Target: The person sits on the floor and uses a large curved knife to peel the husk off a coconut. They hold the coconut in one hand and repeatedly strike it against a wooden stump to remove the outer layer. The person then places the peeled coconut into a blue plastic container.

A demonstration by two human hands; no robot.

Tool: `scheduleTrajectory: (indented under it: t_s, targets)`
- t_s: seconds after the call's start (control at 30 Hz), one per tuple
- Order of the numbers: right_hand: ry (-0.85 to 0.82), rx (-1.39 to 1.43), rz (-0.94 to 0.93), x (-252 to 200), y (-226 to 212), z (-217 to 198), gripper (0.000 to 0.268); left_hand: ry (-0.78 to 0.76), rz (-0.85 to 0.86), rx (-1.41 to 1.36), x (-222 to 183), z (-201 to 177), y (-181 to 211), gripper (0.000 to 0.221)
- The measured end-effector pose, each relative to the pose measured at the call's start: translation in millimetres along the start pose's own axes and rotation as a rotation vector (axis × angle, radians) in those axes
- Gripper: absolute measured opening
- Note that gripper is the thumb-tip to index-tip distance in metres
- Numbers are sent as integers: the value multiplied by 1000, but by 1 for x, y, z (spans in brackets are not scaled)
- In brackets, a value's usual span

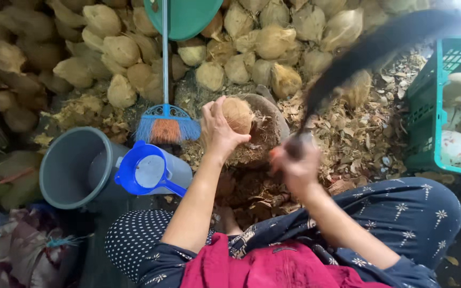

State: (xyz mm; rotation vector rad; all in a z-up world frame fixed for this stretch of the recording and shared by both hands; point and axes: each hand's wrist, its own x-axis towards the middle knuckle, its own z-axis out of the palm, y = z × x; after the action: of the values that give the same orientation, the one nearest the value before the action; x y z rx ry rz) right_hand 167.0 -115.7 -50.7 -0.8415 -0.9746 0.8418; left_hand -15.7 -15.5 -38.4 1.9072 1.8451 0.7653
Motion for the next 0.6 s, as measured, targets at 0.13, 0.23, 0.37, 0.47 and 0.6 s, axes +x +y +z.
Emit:
scheduleTrajectory:
  t_s: [0.13,0.23,0.37,0.47,0.6]
  targets:
    - [-189,-161,903,-37,63,0,11,-3,17,-28,-8,-9,2,117]
    - [-212,-163,1027,-43,47,0,15,-52,-64,-149,-8,-15,-10,116]
    - [-222,-190,1009,-20,19,-12,20,-120,-19,-163,3,-8,-15,104]
    - [-265,-92,433,18,-99,14,8,-137,115,-76,-5,-12,-16,108]
    - [-147,-62,18,20,-61,3,18,-121,216,-91,11,-9,-21,117]
